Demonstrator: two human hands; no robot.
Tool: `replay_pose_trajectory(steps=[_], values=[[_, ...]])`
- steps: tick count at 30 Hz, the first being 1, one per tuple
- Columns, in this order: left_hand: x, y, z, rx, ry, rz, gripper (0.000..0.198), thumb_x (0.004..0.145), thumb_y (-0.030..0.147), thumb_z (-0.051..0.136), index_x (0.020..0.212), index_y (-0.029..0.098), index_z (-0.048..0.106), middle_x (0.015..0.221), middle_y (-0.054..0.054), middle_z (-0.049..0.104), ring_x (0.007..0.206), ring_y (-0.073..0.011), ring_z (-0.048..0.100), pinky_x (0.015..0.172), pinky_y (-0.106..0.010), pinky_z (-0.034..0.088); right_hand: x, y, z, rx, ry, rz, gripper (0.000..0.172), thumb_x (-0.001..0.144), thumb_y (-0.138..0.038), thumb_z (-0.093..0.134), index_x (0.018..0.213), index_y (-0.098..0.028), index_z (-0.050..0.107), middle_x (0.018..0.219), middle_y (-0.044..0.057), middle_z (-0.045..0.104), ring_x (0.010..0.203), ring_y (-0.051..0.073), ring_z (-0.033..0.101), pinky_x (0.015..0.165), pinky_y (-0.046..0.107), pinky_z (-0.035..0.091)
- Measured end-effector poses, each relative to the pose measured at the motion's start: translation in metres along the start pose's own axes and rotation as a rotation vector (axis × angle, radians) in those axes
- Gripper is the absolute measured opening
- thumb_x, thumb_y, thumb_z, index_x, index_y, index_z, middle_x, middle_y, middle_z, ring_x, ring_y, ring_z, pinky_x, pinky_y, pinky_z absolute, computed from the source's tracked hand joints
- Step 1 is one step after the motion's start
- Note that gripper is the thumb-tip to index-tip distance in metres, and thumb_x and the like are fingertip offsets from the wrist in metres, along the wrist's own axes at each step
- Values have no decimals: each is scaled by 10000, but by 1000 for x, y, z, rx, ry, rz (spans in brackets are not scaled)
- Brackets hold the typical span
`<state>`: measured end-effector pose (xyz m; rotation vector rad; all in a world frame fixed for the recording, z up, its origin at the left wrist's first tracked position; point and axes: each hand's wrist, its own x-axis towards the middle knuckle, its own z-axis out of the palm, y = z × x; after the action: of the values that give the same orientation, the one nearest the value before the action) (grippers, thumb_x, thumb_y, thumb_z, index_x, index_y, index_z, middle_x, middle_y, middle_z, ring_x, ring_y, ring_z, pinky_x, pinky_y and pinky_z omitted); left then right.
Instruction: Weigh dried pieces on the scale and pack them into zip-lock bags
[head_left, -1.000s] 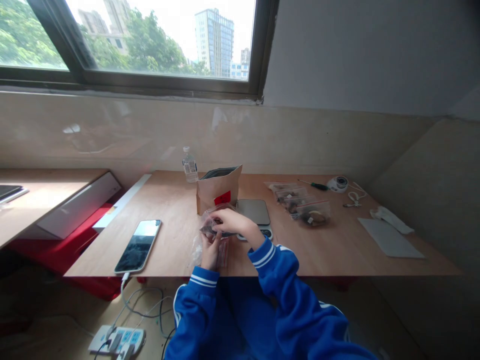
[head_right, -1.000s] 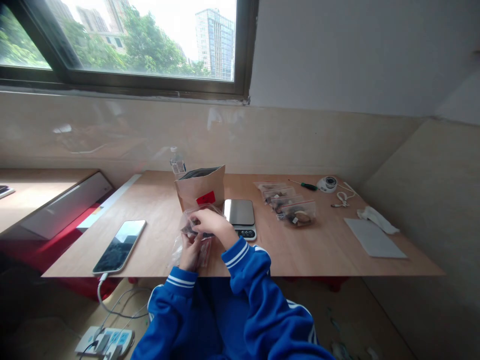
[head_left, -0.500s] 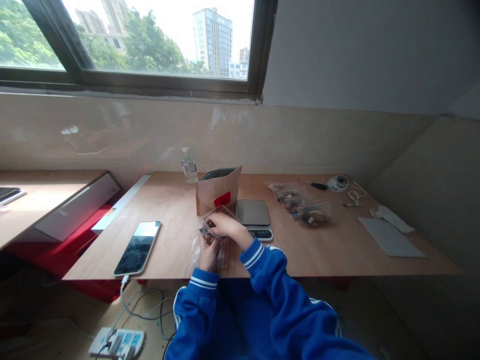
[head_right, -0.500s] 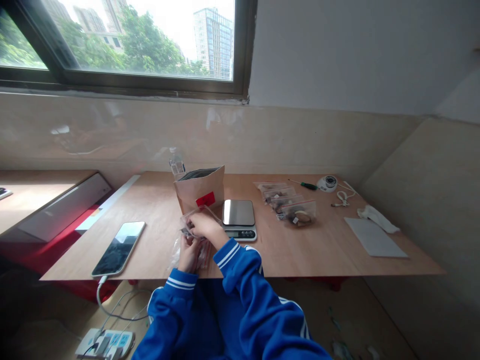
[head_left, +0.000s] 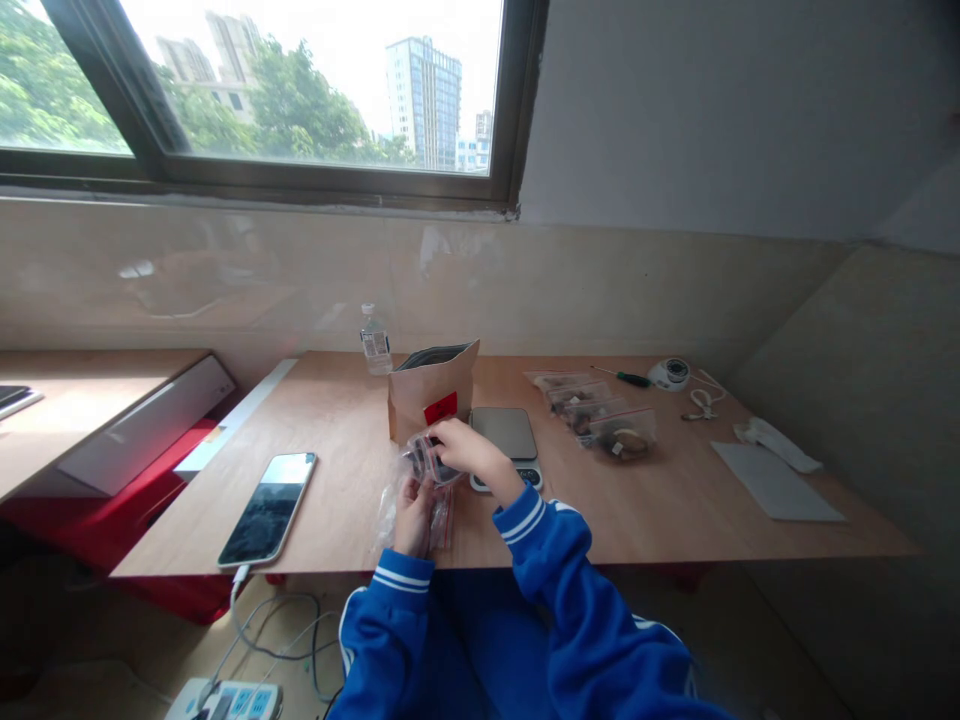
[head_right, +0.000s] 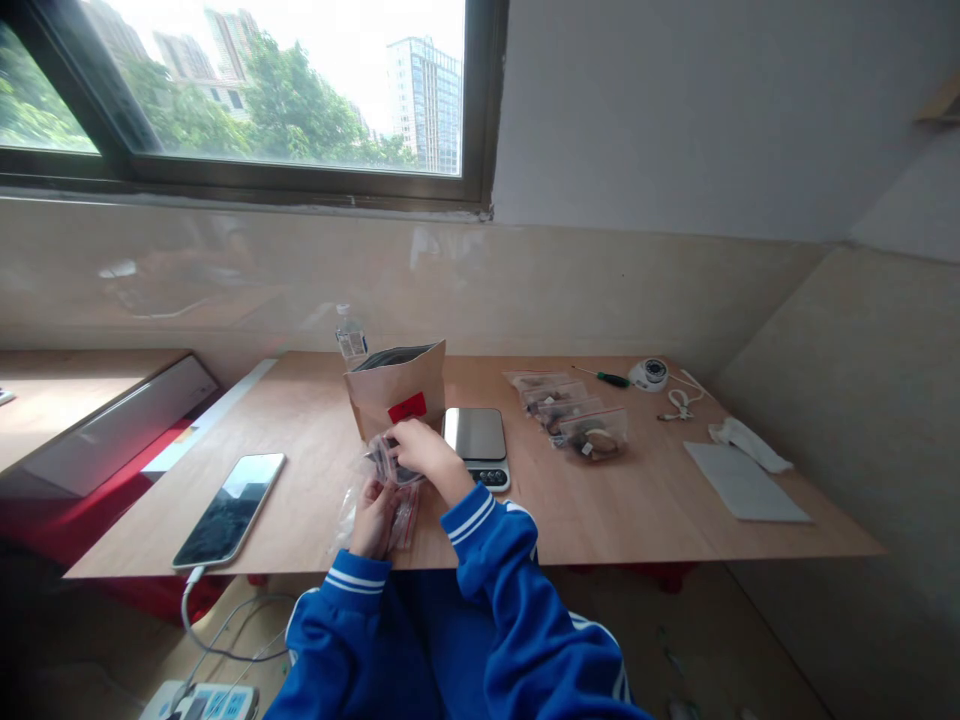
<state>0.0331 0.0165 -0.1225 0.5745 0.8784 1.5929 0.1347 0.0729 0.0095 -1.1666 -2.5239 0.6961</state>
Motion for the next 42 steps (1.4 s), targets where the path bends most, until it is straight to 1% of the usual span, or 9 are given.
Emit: replay_pose_trajectory(steps=[6,14,18,22,24,26,31,38,42], values=[[4,-3,-6,-29,61,-45,361,706,315,747,1014,181,614,1053,-75,694,960,-221,667,764,-312,550,-11,7,1,-37,34,23,263,827,-79,541,1012,-144,716,1049,125,713,920,196,663,806,240,450],[0,2,-3,-56,81,-56,372,735,301,728,1063,178,604,1090,-72,675,891,-165,668,746,-267,537,-28,4,-19,150,127,9,276,817,-44,515,967,-131,730,1003,116,728,873,197,676,769,260,483],[0,4,-3,-66,74,-56,355,741,300,726,1055,174,614,1050,-62,684,859,-146,672,756,-256,544,-29,-3,-27,412,310,-12,281,806,-109,557,1028,-177,715,1032,70,728,891,187,678,795,288,517],[-1,5,-3,-93,77,-74,350,730,282,741,1042,179,620,1015,-55,700,829,-141,684,714,-230,557,-13,-7,-51,608,554,-83,301,823,-196,586,1111,-180,675,1074,64,713,954,193,668,853,316,524],[-2,6,-3,-99,77,-82,336,736,278,737,1037,180,623,1038,-63,699,867,-150,685,715,-224,559,-1,-7,-67,561,689,-114,297,852,-184,557,1131,-180,659,1119,68,694,1013,186,647,907,313,500],[-2,7,-2,-95,78,-80,321,738,275,735,1025,178,628,1062,-71,694,919,-165,680,726,-226,561,12,-4,-80,411,754,-127,280,861,-138,538,1107,-181,665,1135,71,683,1055,179,623,942,309,473],[-1,6,-3,-88,92,-82,292,742,289,733,997,178,646,1079,-89,688,969,-191,668,743,-243,562,35,10,-88,69,562,-194,288,860,-54,503,1055,-170,680,1110,82,686,1064,178,604,964,324,440],[0,2,-6,-55,87,-85,291,741,319,727,996,202,648,1044,-65,696,1010,-235,650,771,-301,558,31,9,-100,69,368,-153,285,864,-77,525,1091,-175,668,1112,62,691,1013,168,630,897,288,469],[1,1,-8,-26,90,-81,290,752,337,712,1001,207,643,1012,-59,699,986,-245,653,784,-333,550,28,6,-104,82,378,-179,283,863,-74,528,1101,-158,657,1072,66,689,968,152,625,878,279,474]])
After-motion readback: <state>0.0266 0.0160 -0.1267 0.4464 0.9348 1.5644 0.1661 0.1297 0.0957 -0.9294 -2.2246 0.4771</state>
